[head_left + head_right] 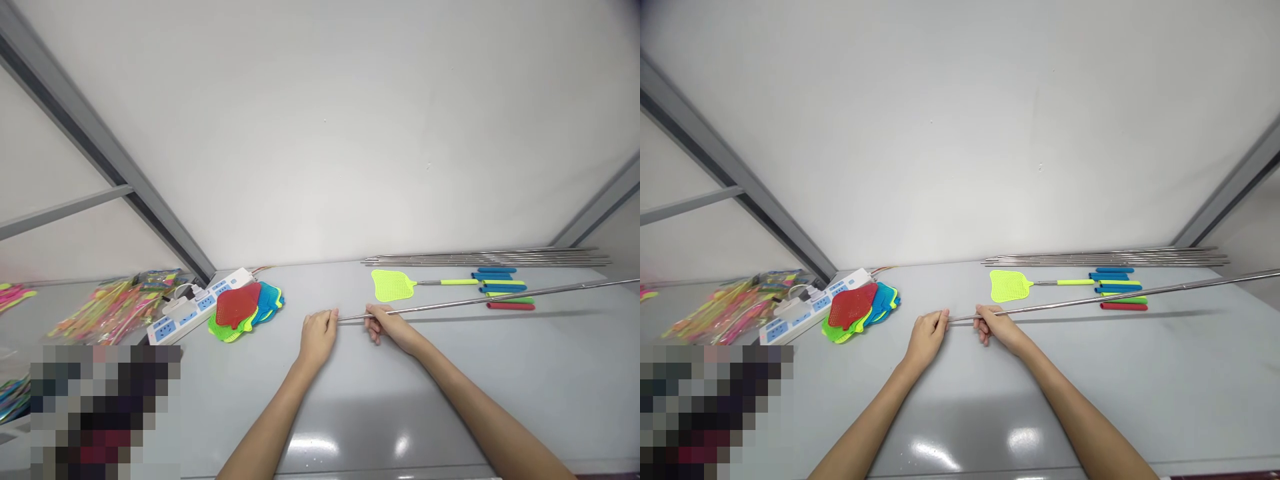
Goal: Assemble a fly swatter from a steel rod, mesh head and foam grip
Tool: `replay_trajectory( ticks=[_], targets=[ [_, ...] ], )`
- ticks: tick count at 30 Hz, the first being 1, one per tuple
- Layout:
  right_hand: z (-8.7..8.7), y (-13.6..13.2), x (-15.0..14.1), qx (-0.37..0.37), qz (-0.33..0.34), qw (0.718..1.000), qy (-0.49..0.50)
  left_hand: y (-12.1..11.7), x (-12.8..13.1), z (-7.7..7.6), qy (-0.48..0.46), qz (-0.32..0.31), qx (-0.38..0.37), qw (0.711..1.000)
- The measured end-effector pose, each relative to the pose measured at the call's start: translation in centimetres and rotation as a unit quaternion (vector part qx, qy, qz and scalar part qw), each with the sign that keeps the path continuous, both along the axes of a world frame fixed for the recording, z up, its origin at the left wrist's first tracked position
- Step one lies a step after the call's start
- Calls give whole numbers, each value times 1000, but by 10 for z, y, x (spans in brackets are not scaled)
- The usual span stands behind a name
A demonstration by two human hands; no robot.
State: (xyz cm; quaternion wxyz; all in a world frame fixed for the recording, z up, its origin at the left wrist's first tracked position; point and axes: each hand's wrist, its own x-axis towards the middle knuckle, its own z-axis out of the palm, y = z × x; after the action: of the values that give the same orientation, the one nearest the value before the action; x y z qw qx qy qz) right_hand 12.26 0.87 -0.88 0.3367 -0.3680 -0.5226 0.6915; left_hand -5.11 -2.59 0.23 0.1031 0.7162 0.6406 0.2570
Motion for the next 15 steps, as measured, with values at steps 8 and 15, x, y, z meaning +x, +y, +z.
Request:
replay_trajectory(
  ticks=[8, 15],
  targets=[
    [-3, 1, -1, 2, -4, 1000, 3, 4, -2, -4, -3, -7, 25, 1000],
    [-4, 2, -2, 6, -11, 1000, 4, 6, -4, -2, 6, 17, 84, 996]
  ],
)
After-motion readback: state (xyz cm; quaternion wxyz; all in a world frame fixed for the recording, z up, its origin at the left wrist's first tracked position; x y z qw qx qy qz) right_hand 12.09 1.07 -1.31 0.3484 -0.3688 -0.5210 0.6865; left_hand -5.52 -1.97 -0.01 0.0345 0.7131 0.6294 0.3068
